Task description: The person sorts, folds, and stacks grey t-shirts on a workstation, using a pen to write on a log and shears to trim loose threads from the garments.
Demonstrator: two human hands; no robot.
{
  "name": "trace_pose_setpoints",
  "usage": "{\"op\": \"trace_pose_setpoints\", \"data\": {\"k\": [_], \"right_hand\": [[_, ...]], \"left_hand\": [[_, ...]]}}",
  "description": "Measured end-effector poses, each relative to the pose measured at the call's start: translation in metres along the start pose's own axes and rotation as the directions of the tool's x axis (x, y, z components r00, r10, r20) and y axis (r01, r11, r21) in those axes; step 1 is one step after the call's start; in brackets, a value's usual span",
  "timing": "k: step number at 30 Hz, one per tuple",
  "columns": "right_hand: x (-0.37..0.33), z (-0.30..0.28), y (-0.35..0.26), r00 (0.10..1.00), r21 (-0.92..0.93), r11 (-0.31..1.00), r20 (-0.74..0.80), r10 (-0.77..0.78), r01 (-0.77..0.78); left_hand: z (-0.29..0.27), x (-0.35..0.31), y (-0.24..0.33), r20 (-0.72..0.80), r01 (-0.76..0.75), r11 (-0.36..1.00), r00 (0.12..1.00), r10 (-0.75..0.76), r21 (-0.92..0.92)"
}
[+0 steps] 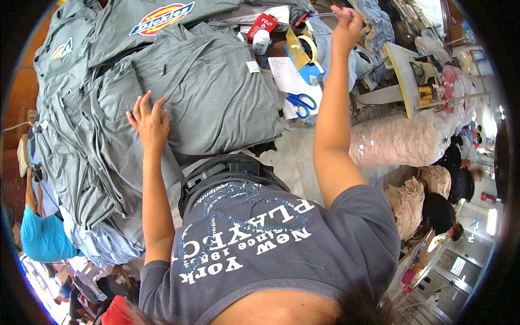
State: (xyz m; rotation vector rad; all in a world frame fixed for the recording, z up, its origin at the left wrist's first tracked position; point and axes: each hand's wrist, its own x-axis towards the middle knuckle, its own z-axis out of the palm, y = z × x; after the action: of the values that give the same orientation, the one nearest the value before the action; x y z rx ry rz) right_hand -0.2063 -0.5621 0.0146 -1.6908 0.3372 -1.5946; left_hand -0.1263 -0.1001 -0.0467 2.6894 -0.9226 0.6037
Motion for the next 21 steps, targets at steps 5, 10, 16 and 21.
{"op": "trace_pose_setpoints", "data": {"k": [5,10,16,21], "right_hand": [[-0.024,-0.024,-0.044,0.873,0.564,0.689,0.128,0.472,-0.455],[-0.075,-0.033,-0.027,0.600,0.430,0.428,0.457,0.657,-0.795],[-0.130,-0.051,-0.018,0.439,0.207,0.391,0.533,0.723,-0.897],[-0.164,-0.019,0.002,0.760,0.114,0.770,0.305,0.574,-0.627]], "left_hand": [[0.019,0.002,0.009,0.037,0.056,0.980,0.997,-0.064,0.190],[0.021,0.002,0.009,0.014,0.043,0.981,0.999,-0.047,0.190],[0.019,0.000,0.010,-0.027,0.050,0.985,0.999,-0.046,0.164],[0.017,0.002,0.012,-0.017,0.050,0.982,0.999,-0.047,0.183]]}}
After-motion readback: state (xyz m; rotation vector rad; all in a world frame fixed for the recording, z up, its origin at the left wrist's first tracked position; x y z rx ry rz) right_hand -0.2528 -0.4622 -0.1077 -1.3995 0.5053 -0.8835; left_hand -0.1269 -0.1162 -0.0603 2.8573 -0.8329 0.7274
